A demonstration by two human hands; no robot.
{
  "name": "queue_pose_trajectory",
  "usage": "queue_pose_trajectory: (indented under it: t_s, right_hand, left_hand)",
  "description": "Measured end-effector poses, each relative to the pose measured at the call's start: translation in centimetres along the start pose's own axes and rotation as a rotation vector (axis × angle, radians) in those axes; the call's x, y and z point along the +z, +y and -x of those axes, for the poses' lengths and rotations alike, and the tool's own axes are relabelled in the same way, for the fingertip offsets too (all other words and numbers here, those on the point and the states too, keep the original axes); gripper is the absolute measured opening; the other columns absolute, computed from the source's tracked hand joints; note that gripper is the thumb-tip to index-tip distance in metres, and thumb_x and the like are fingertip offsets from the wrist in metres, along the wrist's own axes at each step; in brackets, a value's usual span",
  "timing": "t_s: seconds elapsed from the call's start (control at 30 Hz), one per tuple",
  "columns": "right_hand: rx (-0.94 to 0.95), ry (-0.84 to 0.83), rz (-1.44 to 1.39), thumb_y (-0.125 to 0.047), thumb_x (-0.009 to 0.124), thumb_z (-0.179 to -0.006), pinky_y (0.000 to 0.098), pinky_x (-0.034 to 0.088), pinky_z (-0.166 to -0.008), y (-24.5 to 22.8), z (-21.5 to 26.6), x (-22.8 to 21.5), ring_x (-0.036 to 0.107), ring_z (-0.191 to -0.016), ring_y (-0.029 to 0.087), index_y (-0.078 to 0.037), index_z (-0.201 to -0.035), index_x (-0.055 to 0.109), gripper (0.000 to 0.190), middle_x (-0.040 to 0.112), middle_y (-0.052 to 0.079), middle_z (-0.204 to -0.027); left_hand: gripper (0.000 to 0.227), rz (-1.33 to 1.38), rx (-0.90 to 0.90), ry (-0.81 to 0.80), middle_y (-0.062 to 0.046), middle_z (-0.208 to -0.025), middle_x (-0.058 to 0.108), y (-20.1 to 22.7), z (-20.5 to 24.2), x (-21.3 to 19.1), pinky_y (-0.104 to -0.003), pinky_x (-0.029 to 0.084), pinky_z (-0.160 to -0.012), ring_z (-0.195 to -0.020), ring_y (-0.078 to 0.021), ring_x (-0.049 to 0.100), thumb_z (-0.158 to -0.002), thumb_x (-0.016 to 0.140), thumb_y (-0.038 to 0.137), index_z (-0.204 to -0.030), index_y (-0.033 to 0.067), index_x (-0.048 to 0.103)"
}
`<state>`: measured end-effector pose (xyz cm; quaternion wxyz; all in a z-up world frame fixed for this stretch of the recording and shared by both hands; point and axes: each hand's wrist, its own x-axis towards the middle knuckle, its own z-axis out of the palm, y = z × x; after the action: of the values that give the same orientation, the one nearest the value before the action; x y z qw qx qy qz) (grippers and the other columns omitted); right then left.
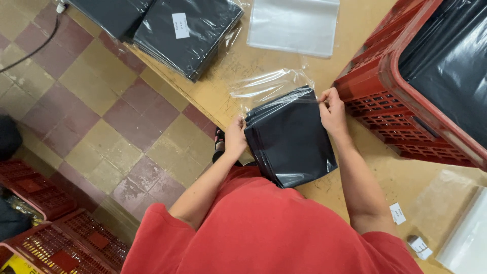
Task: The person repeatedly places black rectangular items into clear plastic bags, seals them, and affixes small white labels. They then stack the packaged items on the table and transfer them into a red plastic crate.
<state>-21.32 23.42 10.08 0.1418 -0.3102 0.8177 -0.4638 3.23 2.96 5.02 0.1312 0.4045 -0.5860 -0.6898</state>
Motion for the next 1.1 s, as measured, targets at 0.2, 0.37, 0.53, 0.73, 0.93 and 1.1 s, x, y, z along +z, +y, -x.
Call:
queue_pose_trajectory:
  t_s: [0.2, 0.37, 0.53, 0.73, 0.93, 1.1]
  right_hand:
    - [-0.033, 0.035, 0.14, 0.005, 0.056, -0.096, 0.0418, 0.054, -0.075, 1.5, -0.1, 0.6, 0.068, -0.087, 0.028, -0.012, -0.099, 0.056, 0.016, 0.069, 0.011, -0.088]
    - [-0.105, 0.041, -0.001, 0.012, 0.053, -0.082, 0.0395, 0.049, -0.088, 2.1, -1.2, 0.9, 0.061, -0.093, 0.027, -0.009, -0.085, 0.057, 0.021, 0.058, 0.01, -0.086]
    - [0.013, -0.067, -0.085, 0.005, 0.05, -0.08, 0.0388, 0.046, -0.09, 3.1, -1.8, 0.7, 0.055, -0.093, 0.022, -0.007, -0.084, 0.057, 0.015, 0.053, 0.008, -0.088]
    - [0.103, -0.229, -0.076, -0.01, 0.064, -0.084, 0.0353, 0.045, -0.085, 1.5, -2.3, -0.4, 0.052, -0.091, 0.023, -0.007, -0.084, 0.051, 0.013, 0.048, 0.009, -0.089]
    - [0.009, -0.23, 0.112, -0.015, 0.075, -0.089, 0.0395, 0.048, -0.084, -1.0, -2.3, -0.5, 0.058, -0.092, 0.03, -0.005, -0.085, 0.05, 0.027, 0.047, 0.011, -0.088]
    - [-0.107, -0.148, 0.266, -0.027, 0.083, -0.082, 0.0388, 0.05, -0.083, -1.4, -1.6, -0.2, 0.061, -0.096, 0.032, -0.01, -0.083, 0.047, 0.04, 0.046, 0.008, -0.092]
  left_hand:
    - [0.023, -0.891, 0.636, 0.145, -0.008, -0.101, 0.048, -0.6, -0.5, -0.4, -0.039, 0.049, -0.094, -0.104, -0.0317, 0.057, -0.091, 0.056, 0.009, -0.111, 0.0127, 0.045]
    - [0.017, -0.391, 0.394, 0.099, -0.01, -0.095, 0.071, 3.1, 0.8, 0.2, -0.044, 0.052, -0.089, -0.096, -0.0314, 0.067, -0.091, 0.066, 0.017, -0.107, 0.0165, 0.069]
    - [0.018, -0.133, 0.109, -0.233, 0.001, -0.076, 0.069, 6.0, -1.2, -2.7, -0.028, 0.052, -0.084, -0.08, -0.0098, 0.067, -0.078, 0.064, 0.01, -0.091, 0.0175, 0.074]
    - [0.026, -0.066, -0.042, -0.662, 0.005, -0.09, 0.066, 8.1, -3.8, -4.5, -0.027, 0.048, -0.092, -0.093, -0.0075, 0.061, -0.086, 0.069, 0.035, -0.103, 0.0158, 0.07]
    - [0.043, -0.311, -0.004, -0.601, 0.004, -0.073, 0.053, 7.5, -5.1, -3.5, -0.024, 0.042, -0.073, -0.075, -0.01, 0.054, -0.065, 0.092, 0.034, -0.085, 0.0122, 0.062]
    - [0.041, -0.272, -0.078, -0.609, 0.004, -0.083, 0.058, 10.3, -3.8, -3.8, -0.03, 0.042, -0.087, -0.09, -0.0117, 0.054, -0.086, 0.071, 0.057, -0.088, 0.0164, 0.063]
